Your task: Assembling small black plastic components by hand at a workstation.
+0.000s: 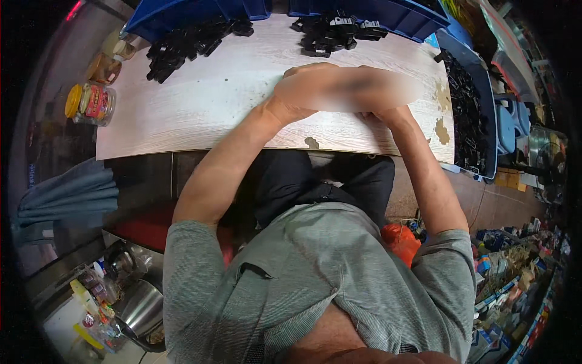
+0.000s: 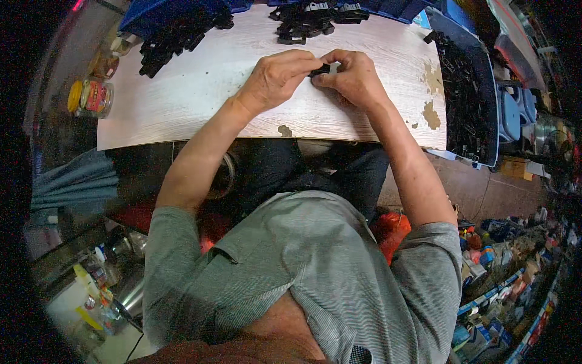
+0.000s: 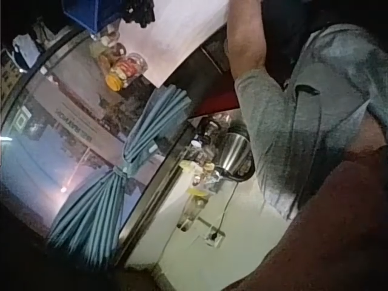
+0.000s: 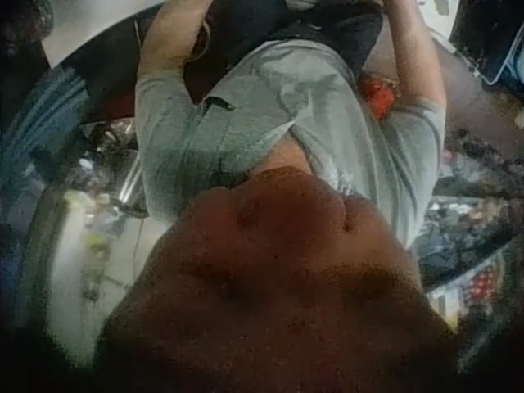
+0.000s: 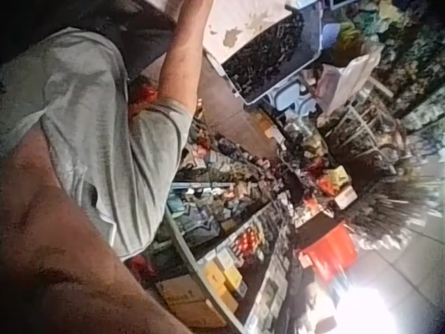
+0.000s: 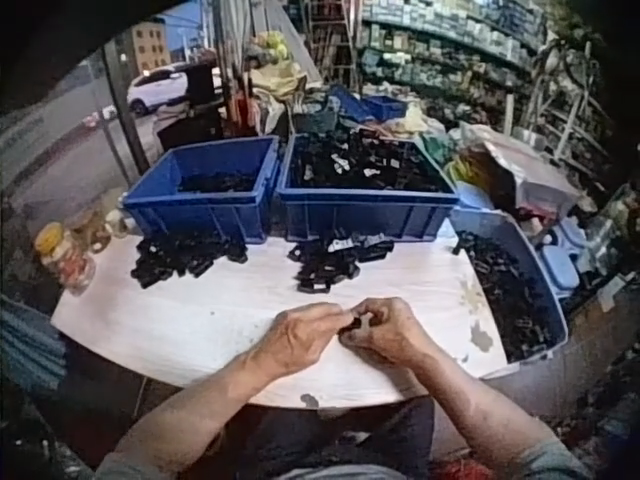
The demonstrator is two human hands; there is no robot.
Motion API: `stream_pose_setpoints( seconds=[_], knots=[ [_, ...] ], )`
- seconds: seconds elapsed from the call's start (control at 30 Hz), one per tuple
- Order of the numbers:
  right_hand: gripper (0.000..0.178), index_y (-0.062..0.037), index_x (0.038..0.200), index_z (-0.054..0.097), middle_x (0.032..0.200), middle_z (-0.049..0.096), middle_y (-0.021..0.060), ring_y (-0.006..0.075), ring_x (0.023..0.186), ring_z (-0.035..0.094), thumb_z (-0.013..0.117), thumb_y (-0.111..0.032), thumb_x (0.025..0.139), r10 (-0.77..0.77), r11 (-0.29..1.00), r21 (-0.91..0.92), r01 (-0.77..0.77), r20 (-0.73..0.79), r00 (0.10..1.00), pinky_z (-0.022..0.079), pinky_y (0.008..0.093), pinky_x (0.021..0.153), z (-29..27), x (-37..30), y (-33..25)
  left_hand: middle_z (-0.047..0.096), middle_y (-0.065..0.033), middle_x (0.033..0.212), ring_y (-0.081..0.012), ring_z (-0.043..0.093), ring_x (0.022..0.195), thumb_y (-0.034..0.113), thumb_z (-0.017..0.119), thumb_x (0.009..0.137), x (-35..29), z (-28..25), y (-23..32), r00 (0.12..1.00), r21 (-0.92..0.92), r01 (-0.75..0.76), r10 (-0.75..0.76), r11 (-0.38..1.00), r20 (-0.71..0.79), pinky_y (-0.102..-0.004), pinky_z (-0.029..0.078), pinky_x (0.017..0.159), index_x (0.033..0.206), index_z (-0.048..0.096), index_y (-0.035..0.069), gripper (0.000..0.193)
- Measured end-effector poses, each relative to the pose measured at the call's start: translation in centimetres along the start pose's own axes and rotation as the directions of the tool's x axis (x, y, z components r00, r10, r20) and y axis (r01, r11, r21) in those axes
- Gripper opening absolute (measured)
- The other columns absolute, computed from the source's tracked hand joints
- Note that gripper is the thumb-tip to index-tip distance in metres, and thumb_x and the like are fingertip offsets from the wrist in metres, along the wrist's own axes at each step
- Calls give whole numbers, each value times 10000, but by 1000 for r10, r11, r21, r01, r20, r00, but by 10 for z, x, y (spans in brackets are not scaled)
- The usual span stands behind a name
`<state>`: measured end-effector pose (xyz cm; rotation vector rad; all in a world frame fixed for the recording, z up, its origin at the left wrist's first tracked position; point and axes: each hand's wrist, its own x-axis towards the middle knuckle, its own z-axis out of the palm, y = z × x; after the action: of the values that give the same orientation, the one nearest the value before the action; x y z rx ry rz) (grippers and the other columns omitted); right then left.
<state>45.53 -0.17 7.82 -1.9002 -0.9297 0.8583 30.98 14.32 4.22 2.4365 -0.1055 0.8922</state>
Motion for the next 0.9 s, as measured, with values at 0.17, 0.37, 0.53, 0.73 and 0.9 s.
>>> stream_pose_setpoints(
  seconds=[0.17, 0.37, 0.53, 0.73, 0.9],
  knots=[
    [274, -14, 1041, 697, 601, 587, 14, 84, 441, 496, 823, -116, 820, -14, 1000, 18, 14, -22, 1000, 356, 262, 404, 1, 0, 1, 717, -107, 1120, -300, 721, 953, 5, 671, 869, 0, -1, 10, 996, 104, 57, -64, 993, 60, -365, 608, 815, 1207, 713, 98, 352],
    [268, -22, 1037, 694, 624, 594, 17, 83, 447, 498, 819, -114, 819, 5, 1000, 19, -5, 5, 1000, 363, 258, 405, 1, 1, 2, 703, -105, 1151, -302, 677, 1091, 7, 617, 899, -7, -5, 18, 994, 256, -16, -13, 966, 109, -397, 564, 935, 1221, 675, 60, 332],
    [283, -29, 1026, 687, 631, 590, 11, 81, 460, 503, 831, -130, 804, -18, 999, -28, 18, -14, 1000, 366, 255, 403, 0, 3, 7, 701, -118, 1142, -307, 677, 1092, 11, 606, 902, -5, -4, 18, 997, 230, -14, -3, 973, 75, -400, 560, 931, 1137, 678, 36, 248],
    [274, -66, 976, 656, 617, 569, 2, 91, 454, 499, 840, -140, 787, 69, 985, 163, -64, -24, 997, 382, 261, 401, -6, -3, 0, 709, -109, 1014, -366, 649, 978, 93, 617, 913, -5, -53, -40, 909, 558, 356, -137, 750, -394, -436, 571, 791, 1132, 726, 113, 245],
    [261, -86, 977, 644, 574, 505, -15, 98, 450, 503, 823, -158, 801, 151, 927, 359, -106, -99, 984, 447, 278, 401, -14, -5, -3, 706, -125, 1021, -357, 636, 993, 356, 683, 919, -9, -83, -77, 835, 693, 528, -448, 490, -319, -469, 540, 804, 1163, 735, 180, 306]
  ],
)
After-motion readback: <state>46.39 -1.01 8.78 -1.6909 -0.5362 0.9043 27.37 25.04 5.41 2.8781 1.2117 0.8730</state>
